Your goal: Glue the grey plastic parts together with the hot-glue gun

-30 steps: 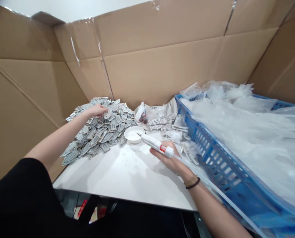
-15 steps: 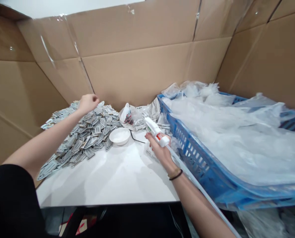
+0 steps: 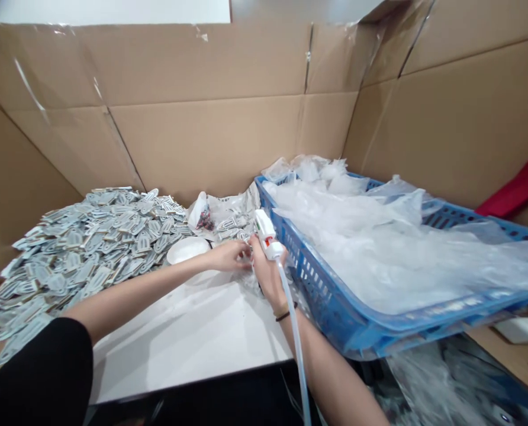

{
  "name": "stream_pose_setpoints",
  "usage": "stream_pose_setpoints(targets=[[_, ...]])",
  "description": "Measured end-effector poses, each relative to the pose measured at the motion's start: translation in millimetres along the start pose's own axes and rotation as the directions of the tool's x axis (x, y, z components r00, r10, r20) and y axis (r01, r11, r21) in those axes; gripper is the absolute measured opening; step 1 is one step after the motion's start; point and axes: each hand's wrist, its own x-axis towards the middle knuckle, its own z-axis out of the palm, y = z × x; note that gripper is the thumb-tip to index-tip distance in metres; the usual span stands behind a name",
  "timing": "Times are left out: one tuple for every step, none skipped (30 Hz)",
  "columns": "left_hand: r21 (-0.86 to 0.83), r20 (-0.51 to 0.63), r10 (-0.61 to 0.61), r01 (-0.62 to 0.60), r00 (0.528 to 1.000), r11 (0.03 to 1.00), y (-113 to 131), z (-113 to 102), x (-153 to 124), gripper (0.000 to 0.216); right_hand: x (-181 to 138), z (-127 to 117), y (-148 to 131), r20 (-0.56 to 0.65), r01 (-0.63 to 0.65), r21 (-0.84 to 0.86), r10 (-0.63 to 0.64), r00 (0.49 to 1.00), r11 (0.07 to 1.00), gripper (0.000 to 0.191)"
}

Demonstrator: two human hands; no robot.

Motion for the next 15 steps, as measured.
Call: stream_pose_setpoints(targets=[[-0.012,-0.004,0.001,-0.001,1.0,1.0,-0.3,0.0,-0.8,0.01,-0.3,0.0,-1.5,0.0,-0.017,-0.004,0.017,1.0,1.0,0.036],[-0.02,-0.014,-0.002,0.002,1.0,1.0,-0.3,-1.2,-2.9,0.009,-0.6,0.0,-2.7,-0.004,-0.031,-0.006,0.03,1.0,1.0,0.035],[-0.025,-0.029,-0.01,0.009,1.0,1.0,0.2,-3.5,-6.4,0.008,-1.0,-0.1,-3.7,0.007,-0.033,-0.006,0.033,0.999,0.999,0.034],[-0.029,-0.048,-0.017,0.016,0.999,0.999,1.4,-6.8,-11.2,0.007,-1.4,0.0,-4.2,0.008,-0.03,-0.001,0.03,1.0,1.0,0.034],[-0.03,-0.076,-0.024,0.022,0.997,0.999,3.4,-10.8,-17.5,0.009,-1.7,0.1,-4.2,0.001,-0.025,0.005,0.025,1.0,1.0,0.034],[-0.023,-0.108,-0.028,0.026,0.994,0.999,6.1,-14.9,-25.3,0.011,-2.1,0.4,-3.9,-0.005,-0.019,0.007,0.019,1.0,1.0,0.034],[-0.004,-0.143,-0.028,0.028,0.989,1.0,9.5,-18.8,-34.5,0.013,-2.4,0.8,-3.3,-0.011,-0.012,0.002,0.012,1.0,1.0,0.035],[0.025,-0.176,-0.022,0.027,0.984,0.999,13.4,-21.9,-45.1,0.015,-2.7,1.4,-2.7,-0.015,-0.005,-0.009,0.005,1.0,1.0,0.036],[0.062,-0.193,-0.012,0.025,0.981,0.998,17.8,-24.1,-56.9,0.016,-3.1,2.0,-2.0,-0.014,0.003,-0.022,-0.003,1.0,1.0,0.037],[0.095,-0.192,0.002,0.016,0.981,0.995,22.4,-25.1,-69.6,0.017,-3.5,2.7,-1.6,-0.012,0.01,-0.034,-0.011,1.0,0.999,0.038],[0.11,-0.163,0.022,-0.004,0.986,0.994,27.3,-25.0,-82.8,0.018,-4.1,3.3,-1.5,-0.005,0.015,-0.04,-0.015,1.0,0.999,0.039],[0.095,-0.106,0.056,-0.046,0.993,0.994,32.3,-24.2,-95.9,0.019,-4.7,3.8,-1.7,0.001,0.019,-0.041,-0.019,1.0,0.999,0.039],[0.053,-0.025,0.103,-0.102,0.994,0.993,37.4,-23.0,-108.3,0.02,-5.4,4.1,-2.1,0.004,0.021,-0.04,-0.021,1.0,0.999,0.039],[-0.004,0.069,0.154,-0.154,0.986,0.988,42.4,-21.7,-119.4,0.019,-6.2,4.4,-2.4,0.008,0.025,-0.039,-0.025,1.0,0.999,0.04],[-0.062,0.15,0.195,-0.187,0.969,0.98,47.2,-20.5,-128.6,0.019,-7.0,4.5,-2.7,0.013,0.032,-0.039,-0.031,0.999,0.999,0.039]])
